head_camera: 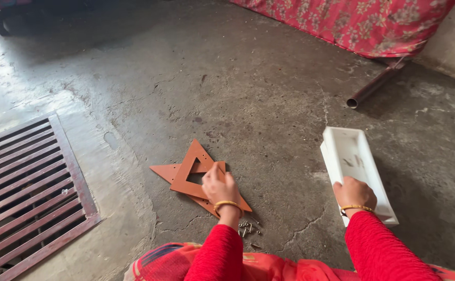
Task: The person disassembles a small two-tier wooden shelf by hand, removing screws and separating the white trays from the orange side frames. The person then sets the components aside on the floor.
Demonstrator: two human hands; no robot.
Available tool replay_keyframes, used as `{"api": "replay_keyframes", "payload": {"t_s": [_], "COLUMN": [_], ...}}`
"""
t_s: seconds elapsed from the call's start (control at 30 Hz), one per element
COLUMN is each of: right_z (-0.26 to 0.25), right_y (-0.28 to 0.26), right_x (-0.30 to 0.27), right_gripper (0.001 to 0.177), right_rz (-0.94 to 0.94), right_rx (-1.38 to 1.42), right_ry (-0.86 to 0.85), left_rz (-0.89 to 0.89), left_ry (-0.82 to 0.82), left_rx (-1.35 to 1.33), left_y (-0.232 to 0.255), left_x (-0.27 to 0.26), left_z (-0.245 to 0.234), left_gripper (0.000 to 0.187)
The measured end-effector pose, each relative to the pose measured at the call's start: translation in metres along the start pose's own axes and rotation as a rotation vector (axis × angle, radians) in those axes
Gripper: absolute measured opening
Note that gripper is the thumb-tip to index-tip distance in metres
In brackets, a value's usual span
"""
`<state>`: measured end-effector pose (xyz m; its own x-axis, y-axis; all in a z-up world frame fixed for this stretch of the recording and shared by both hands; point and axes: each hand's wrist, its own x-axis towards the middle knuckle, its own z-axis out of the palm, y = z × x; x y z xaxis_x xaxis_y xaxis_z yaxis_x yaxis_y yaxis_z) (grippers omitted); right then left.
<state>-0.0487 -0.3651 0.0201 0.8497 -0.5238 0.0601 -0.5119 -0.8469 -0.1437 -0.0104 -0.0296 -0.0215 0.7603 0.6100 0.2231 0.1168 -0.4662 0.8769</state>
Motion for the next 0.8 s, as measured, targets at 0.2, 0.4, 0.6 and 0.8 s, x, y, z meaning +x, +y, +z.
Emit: {"api": "replay_keyframes", "payload": {"t_s": [0.2, 0.4, 0.6, 0.8], "right_z": [0.007, 0.011, 0.031, 0.025], "right_y": [0.025, 0.024, -0.034, -0.133], "right_x": [0.000, 0.004, 0.009, -0.096], "right_gripper": [0.037, 0.043, 0.028, 0.032], "right_rz": [0.159, 0.219, 0.473, 0.345], "right_rx": [0.014, 0.137, 1.551, 1.757], "right_ry": [-0.047, -0.043, -0.300, -0.809], "left_rz": [0.219, 0.192, 0.014, -1.139], "left_ry": [-0.226, -0.381, -0.537, -0.750], "left_rx": [0.037, 0.088, -0.155, -1.061], "left_y": [0.035, 0.025, -0.001, -0.024], "left_x": [-0.040, -0.043, -0.057, -0.075], "left_z": [-0.011, -0.007, 0.031, 0.042], "left_gripper": [0.050, 0.065, 0.062, 0.056]}}
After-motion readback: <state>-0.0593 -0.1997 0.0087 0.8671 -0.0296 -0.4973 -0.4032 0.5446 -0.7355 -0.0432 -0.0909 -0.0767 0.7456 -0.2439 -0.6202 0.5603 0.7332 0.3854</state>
